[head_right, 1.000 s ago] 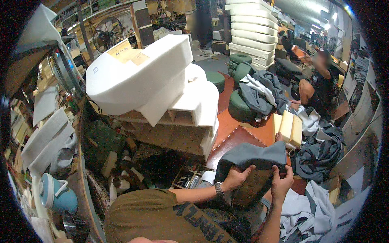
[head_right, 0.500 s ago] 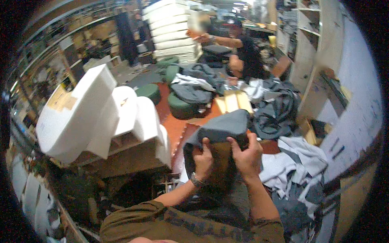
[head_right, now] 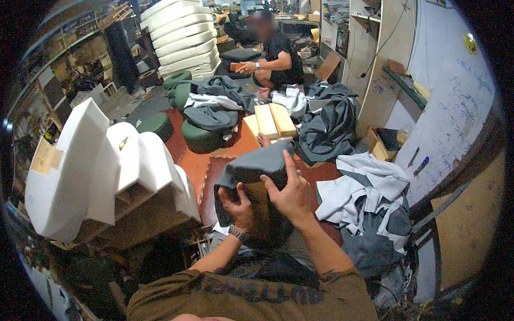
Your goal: The person inserts a rectangular foam block into a grey fabric pouch, folds the opening, and uses a staple gun to secure it. The person repeats this process with a second pouch.
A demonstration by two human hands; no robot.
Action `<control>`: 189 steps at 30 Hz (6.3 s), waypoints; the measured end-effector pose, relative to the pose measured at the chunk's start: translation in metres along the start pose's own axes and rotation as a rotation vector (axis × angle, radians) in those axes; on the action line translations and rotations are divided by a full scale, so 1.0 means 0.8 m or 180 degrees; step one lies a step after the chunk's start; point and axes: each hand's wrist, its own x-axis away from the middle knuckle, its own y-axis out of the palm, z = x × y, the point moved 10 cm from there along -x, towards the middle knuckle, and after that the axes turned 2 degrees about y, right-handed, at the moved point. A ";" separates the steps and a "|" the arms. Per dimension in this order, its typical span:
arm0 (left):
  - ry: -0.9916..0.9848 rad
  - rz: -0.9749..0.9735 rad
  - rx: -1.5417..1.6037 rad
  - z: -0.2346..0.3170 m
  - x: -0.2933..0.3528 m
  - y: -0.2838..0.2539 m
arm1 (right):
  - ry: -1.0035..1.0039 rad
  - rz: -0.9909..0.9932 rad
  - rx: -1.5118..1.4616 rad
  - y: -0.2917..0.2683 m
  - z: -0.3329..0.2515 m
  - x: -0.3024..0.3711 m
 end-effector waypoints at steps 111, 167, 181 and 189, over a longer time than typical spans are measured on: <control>0.0833 -0.0786 -0.1046 0.069 0.034 -0.016 | 0.0387 -0.1281 -0.2510 -0.017 0.042 -0.043; -0.0607 -0.4284 -0.3148 -0.258 0.124 -0.069 | -0.2111 0.0737 -0.0160 0.088 0.044 0.037; -0.1341 -0.3897 -0.2375 -0.252 0.021 -0.038 | -0.2049 0.0784 -0.0205 0.103 0.035 0.050; -0.1904 -0.2449 -0.1374 -0.197 -0.014 -0.080 | -0.2083 0.0328 0.0148 0.132 0.036 0.072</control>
